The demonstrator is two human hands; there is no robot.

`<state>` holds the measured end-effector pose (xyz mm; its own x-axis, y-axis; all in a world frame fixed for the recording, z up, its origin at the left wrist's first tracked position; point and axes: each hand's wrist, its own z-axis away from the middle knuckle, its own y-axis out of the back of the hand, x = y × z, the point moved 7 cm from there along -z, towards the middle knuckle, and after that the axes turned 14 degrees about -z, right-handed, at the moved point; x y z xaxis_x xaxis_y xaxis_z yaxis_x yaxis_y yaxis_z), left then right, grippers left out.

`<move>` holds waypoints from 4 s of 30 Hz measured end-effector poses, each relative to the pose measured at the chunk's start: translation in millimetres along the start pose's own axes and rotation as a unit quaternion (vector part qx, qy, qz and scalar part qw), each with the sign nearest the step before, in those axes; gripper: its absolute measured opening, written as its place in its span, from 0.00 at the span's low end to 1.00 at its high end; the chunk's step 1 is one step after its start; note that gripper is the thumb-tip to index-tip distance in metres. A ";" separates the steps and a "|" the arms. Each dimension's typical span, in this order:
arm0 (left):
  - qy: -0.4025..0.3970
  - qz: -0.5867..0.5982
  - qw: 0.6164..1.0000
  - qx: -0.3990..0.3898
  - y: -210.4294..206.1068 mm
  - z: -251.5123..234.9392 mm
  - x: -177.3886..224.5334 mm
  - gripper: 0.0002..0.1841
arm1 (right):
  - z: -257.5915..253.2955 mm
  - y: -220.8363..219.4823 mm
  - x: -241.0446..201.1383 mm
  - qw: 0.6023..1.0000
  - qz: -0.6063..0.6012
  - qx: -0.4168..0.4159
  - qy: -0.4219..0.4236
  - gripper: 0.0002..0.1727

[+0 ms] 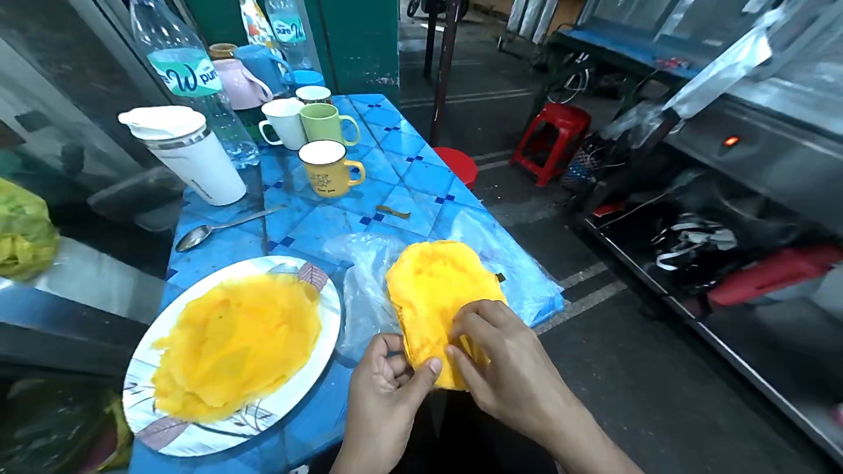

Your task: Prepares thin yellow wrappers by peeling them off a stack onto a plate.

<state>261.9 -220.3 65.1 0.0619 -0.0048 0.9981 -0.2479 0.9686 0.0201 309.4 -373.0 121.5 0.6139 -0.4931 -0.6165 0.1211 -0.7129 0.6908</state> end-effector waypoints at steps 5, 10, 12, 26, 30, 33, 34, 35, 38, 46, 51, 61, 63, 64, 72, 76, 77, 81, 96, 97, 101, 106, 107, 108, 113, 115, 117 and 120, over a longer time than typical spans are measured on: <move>0.016 0.004 1.000 0.011 3.2 -2.4 2.7 0.17 | 10.8 5.3 3.1 0.997 -0.055 -0.047 0.006 0.12; 0.028 0.006 0.999 0.018 2.4 -2.9 2.0 0.18 | 19.7 6.9 7.2 0.996 -0.088 -0.028 0.017 0.13; 0.028 0.006 0.999 0.017 2.1 -2.7 1.3 0.18 | 22.2 6.6 6.7 0.995 -0.094 -0.007 0.024 0.12; 0.033 0.008 0.999 0.016 3.9 -6.7 5.0 0.18 | 27.0 3.3 -6.7 0.992 0.043 0.078 0.089 0.07; 0.044 0.011 0.999 0.018 6.3 -8.0 5.3 0.18 | 22.5 3.5 -7.2 0.990 0.075 0.074 0.095 0.09; 0.051 0.017 0.998 0.016 7.8 -8.2 4.9 0.18 | 22.2 2.6 -8.1 0.989 0.080 0.066 0.103 0.08; 0.050 0.019 0.998 0.016 7.8 -7.9 4.7 0.18 | 22.3 2.8 -7.9 0.989 0.080 0.070 0.108 0.08; 0.050 0.022 0.998 0.015 7.6 -7.8 4.8 0.18 | 22.3 3.3 -7.5 0.988 0.079 0.073 0.112 0.08; 0.047 0.024 0.999 0.014 6.7 -8.2 6.0 0.17 | 21.1 6.3 -9.6 0.986 0.065 0.081 0.130 0.06; 0.072 -0.097 0.993 0.003 5.2 -17.2 -3.0 0.33 | 8.3 6.7 -3.4 0.986 0.001 0.066 0.151 0.07; 0.122 -0.153 0.981 0.000 6.7 -24.5 -10.0 0.35 | 0.2 -2.0 -0.2 0.983 0.014 0.034 0.180 0.13; 0.121 -0.170 0.978 -0.008 8.3 -26.4 -13.7 0.35 | -4.4 -6.0 12.3 0.994 -0.026 0.011 0.107 0.10; 0.120 -0.174 0.977 -0.010 8.2 -26.9 -13.1 0.36 | -13.7 -0.3 13.6 0.995 -0.031 0.014 0.096 0.09; 0.121 -0.174 0.977 -0.011 8.3 -26.9 -13.1 0.37 | -18.7 2.1 13.2 0.995 -0.031 0.013 0.096 0.07; 0.129 -0.150 0.980 -0.007 10.0 -27.4 -13.6 0.36 | -51.0 10.1 10.3 0.996 -0.030 -0.017 0.085 0.04; 0.132 -0.138 0.982 -0.010 10.6 -28.4 -15.0 0.35 | -53.7 5.4 11.4 0.994 -0.031 -0.063 0.080 0.03; 0.132 -0.135 0.982 -0.011 10.7 -28.4 -15.5 0.35 | -52.8 3.8 11.0 0.993 -0.032 -0.075 0.085 0.04; 0.121 -0.129 0.984 -0.013 10.7 -29.0 -15.9 0.34 | -48.7 -6.7 7.5 0.990 -0.014 -0.087 0.107 0.11; 0.103 -0.132 0.986 -0.013 11.9 -29.9 -16.2 0.36 | -43.8 -28.7 -11.0 0.939 0.101 -0.050 0.324 0.08; 0.104 -0.131 0.986 -0.015 11.6 -30.1 -16.6 0.36 | -43.2 -29.2 -8.4 0.941 0.099 -0.039 0.321 0.09; 0.104 -0.122 0.987 -0.018 11.6 -29.9 -16.6 0.36 | -48.7 -25.6 -1.9 0.954 0.064 -0.066 0.284 0.11; 0.103 -0.122 0.987 -0.018 12.2 -30.0 -17.1 0.36 | -50.7 -21.7 -7.5 0.938 0.051 -0.104 0.328 0.10; 0.102 -0.123 0.987 -0.018 12.1 -29.8 -16.9 0.37 | -48.7 -23.2 -9.8 0.930 0.056 -0.109 0.348 0.11; 0.101 -0.124 0.987 -0.017 12.2 -29.7 -16.9 0.37 | -46.7 -25.3 -11.5 0.922 0.065 -0.116 0.364 0.11; 0.090 -0.123 0.988 -0.013 12.0 -29.7 -18.0 0.36 | -43.9 -34.8 -15.7 0.900 0.112 -0.139 0.397 0.09; 0.086 -0.126 0.988 -0.013 11.7 -29.9 -18.3 0.35 | -46.2 -37.1 -13.9 0.906 0.119 -0.129 0.384 0.08; 0.085 -0.132 0.988 -0.013 11.6 -30.1 -18.5 0.35 | -48.7 -37.8 -11.4 0.917 0.120 -0.117 0.362 0.08; 0.078 -0.137 0.987 -0.013 11.9 -30.0 -17.6 0.36 | -52.8 -36.8 -9.5 0.931 0.097 -0.092 0.340 0.09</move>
<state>286.9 -201.3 46.0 0.2725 -0.2300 0.9342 -0.1768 0.9425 0.2836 340.4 -315.8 121.9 0.9823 -0.1304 -0.1345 0.0487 -0.5154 0.8555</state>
